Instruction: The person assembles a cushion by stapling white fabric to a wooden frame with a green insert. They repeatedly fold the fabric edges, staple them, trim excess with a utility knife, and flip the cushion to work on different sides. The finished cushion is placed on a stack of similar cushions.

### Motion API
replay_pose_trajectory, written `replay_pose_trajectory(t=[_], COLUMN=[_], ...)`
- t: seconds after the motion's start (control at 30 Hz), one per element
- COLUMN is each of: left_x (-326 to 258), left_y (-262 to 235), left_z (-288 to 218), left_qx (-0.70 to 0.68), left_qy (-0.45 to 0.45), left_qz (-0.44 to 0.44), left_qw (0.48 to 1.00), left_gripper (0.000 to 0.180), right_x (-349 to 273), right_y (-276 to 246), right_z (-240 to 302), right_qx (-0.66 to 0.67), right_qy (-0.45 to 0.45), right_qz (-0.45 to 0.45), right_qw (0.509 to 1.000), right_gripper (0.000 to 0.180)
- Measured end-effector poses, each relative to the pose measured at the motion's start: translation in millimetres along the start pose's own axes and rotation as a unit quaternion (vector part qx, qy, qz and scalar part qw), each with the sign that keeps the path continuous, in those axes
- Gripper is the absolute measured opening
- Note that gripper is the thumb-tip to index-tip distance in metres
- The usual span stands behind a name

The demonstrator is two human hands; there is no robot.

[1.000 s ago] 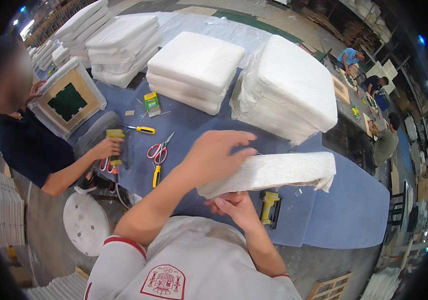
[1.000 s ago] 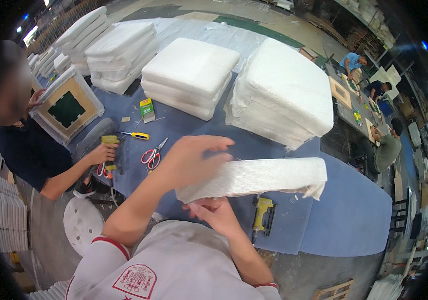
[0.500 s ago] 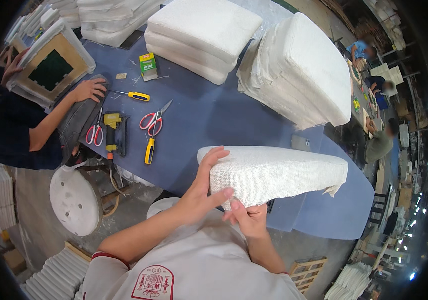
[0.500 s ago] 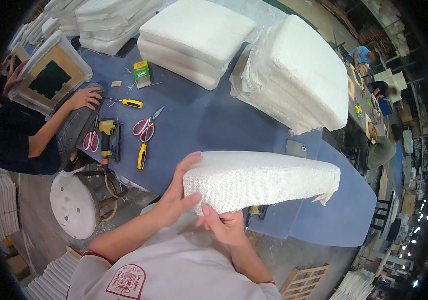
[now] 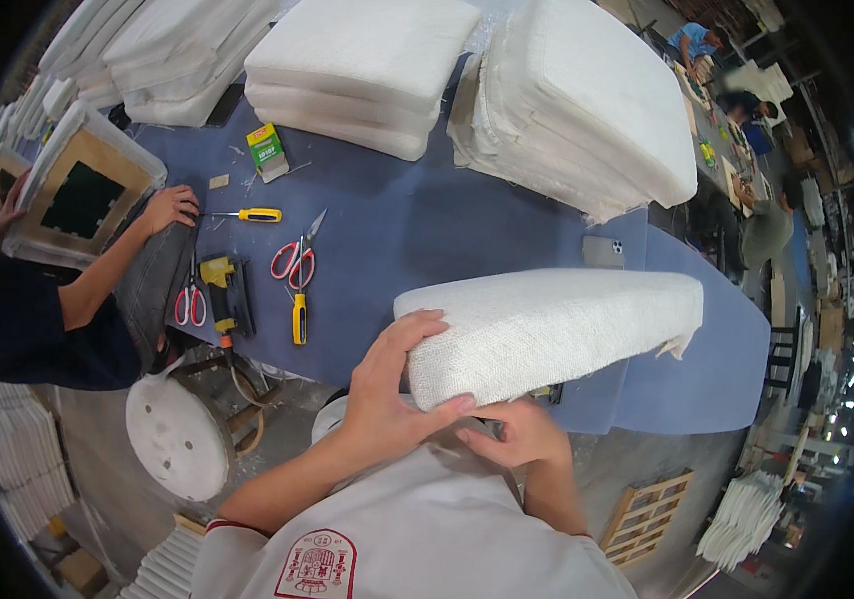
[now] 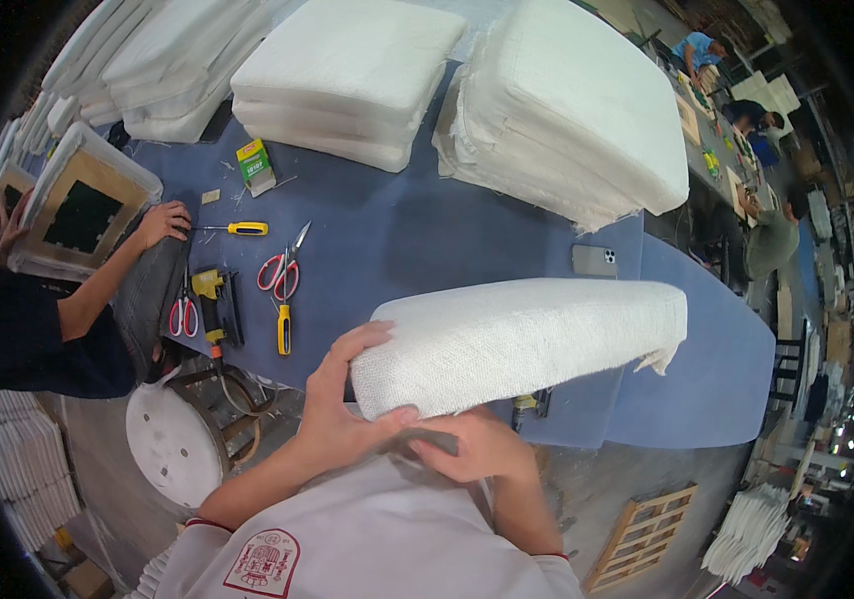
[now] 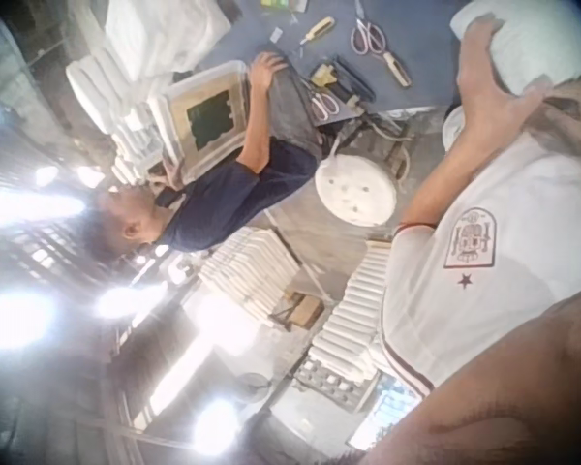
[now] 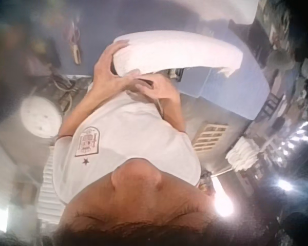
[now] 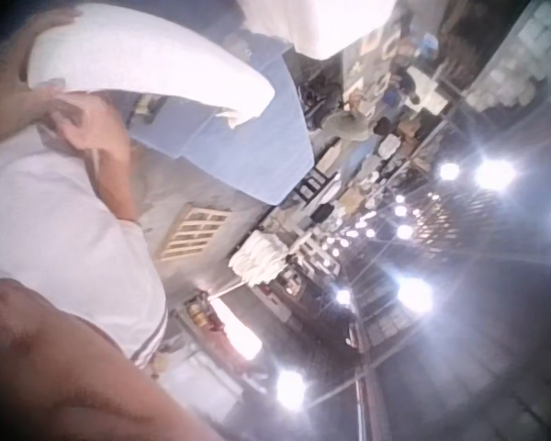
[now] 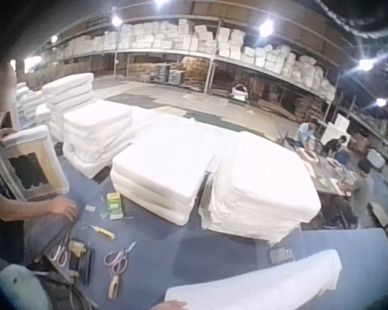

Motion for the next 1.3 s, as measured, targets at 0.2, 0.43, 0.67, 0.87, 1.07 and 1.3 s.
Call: replay_pose_trajectory(t=[0.2, 0.43, 0.67, 0.87, 1.07, 1.3], left_x=[9, 4, 48, 74, 41, 2], left_y=[-8, -9, -24, -21, -2, 13], left_z=[0, 5, 14, 6, -2, 5], left_qx=[0.119, 0.142, 0.146, -0.162, -0.345, -0.265], left_qy=[0.098, 0.138, 0.076, -0.037, -0.143, -0.091], left_qz=[0.004, 0.002, -0.004, 0.035, 0.022, 0.021], left_qw=[0.988, 0.98, 0.986, 0.985, 0.927, 0.96], left_gripper=[0.101, 0.104, 0.097, 0.099, 0.086, 0.1], right_x=[-50, -128, -99, -45, 32, 29], right_y=[-3, 5, -6, -15, 10, 22], right_z=[-174, -341, -296, -226, 21, 36], right_qx=[-0.156, -0.31, -0.293, -0.147, 0.262, 0.28], right_qy=[0.212, 0.205, 0.388, 0.197, 0.052, 0.098], right_qz=[-0.113, -0.416, -0.329, -0.262, -0.147, -0.13], right_qw=[0.958, 0.83, 0.81, 0.933, 0.952, 0.946], right_gripper=[0.053, 0.075, 0.104, 0.043, 0.02, 0.018])
Point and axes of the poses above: each hand's wrist, its own x-axis towards the middle knuckle, its own y-axis out of the palm, z = x × y, the point moved 2 cm from there along x, towards the middle knuckle, and after that the axes turned 1 degree about -y, right-handed, at the moved point
